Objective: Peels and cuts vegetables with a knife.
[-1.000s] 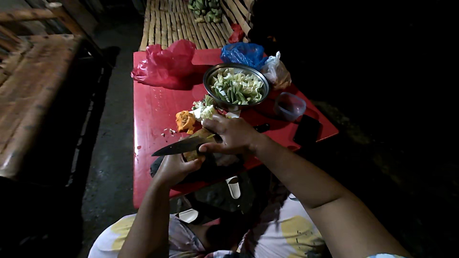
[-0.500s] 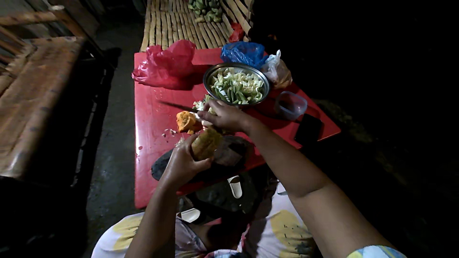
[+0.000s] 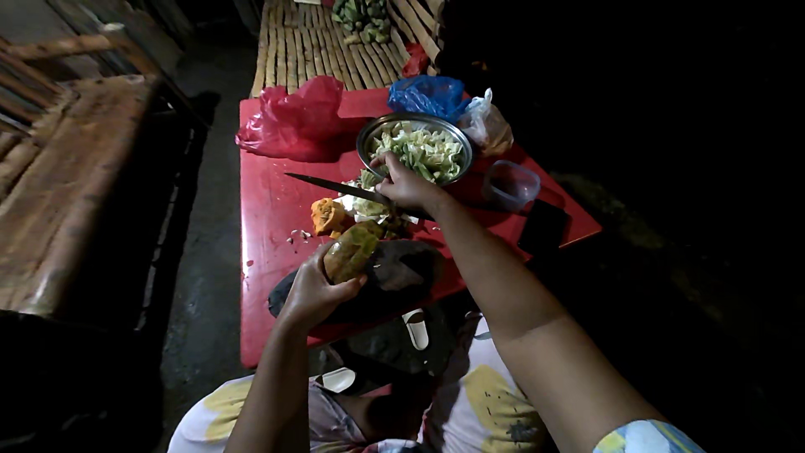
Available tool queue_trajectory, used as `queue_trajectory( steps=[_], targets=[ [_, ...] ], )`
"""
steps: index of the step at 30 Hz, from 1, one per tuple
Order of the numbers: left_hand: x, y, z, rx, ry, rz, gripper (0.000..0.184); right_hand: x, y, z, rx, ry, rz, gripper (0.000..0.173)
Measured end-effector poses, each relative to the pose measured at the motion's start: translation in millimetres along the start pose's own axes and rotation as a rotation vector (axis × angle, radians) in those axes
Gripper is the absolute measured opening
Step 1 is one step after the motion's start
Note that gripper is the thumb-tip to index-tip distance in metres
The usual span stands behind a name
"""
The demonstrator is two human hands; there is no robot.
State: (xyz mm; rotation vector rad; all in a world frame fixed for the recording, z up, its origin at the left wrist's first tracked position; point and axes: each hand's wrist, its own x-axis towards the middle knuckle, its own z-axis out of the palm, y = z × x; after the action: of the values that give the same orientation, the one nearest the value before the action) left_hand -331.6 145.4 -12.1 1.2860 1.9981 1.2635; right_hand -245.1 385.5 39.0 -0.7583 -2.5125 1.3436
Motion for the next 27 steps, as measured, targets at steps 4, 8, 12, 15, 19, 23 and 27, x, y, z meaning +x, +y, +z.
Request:
queue_trajectory(
  steps=[4,8,12,15,19,23,27],
  targets=[
    [-0.9,9.3,1.8,0.056,-0.042,0.007,0.060,0.5,-1.1,3.3,-0.131,0.147,0.012,0.039],
    [0.3,0.0,-0.9,-0.021,-0.038,0.012,0.064,-6.0,3.9,1.4,-0.018,0.008,-0.083,0.062],
    [2.2,-17.1,-8.1,-0.268,-0.035,0.019,0.068,-31.0,-4.1,-2.1,-0.005,-0.233,-0.324,0.046],
    [4.1,-24.0,-13.1,-0.351,-0.093,0.031,0.071,-56.3,-12.1,1.7,-0.096,-0.260,-0.441,0.041],
    [4.2,-23.8,-15.5,-0.413,-0.127,0.022,0.065,-80.5,-6.1,6.6,-0.264,-0.244,-0.531,0.065],
    [6.8,-26.7,-18.4,-0.441,-0.221,0.084,0.071,-99.6,-1.6,6.6,-0.407,-0.255,-0.429,0.081],
    [10.3,-27.8,-21.2,-0.459,-0.290,0.097,0.075,-108.2,1.4,7.1,-0.418,-0.243,-0.387,0.079]
  ],
)
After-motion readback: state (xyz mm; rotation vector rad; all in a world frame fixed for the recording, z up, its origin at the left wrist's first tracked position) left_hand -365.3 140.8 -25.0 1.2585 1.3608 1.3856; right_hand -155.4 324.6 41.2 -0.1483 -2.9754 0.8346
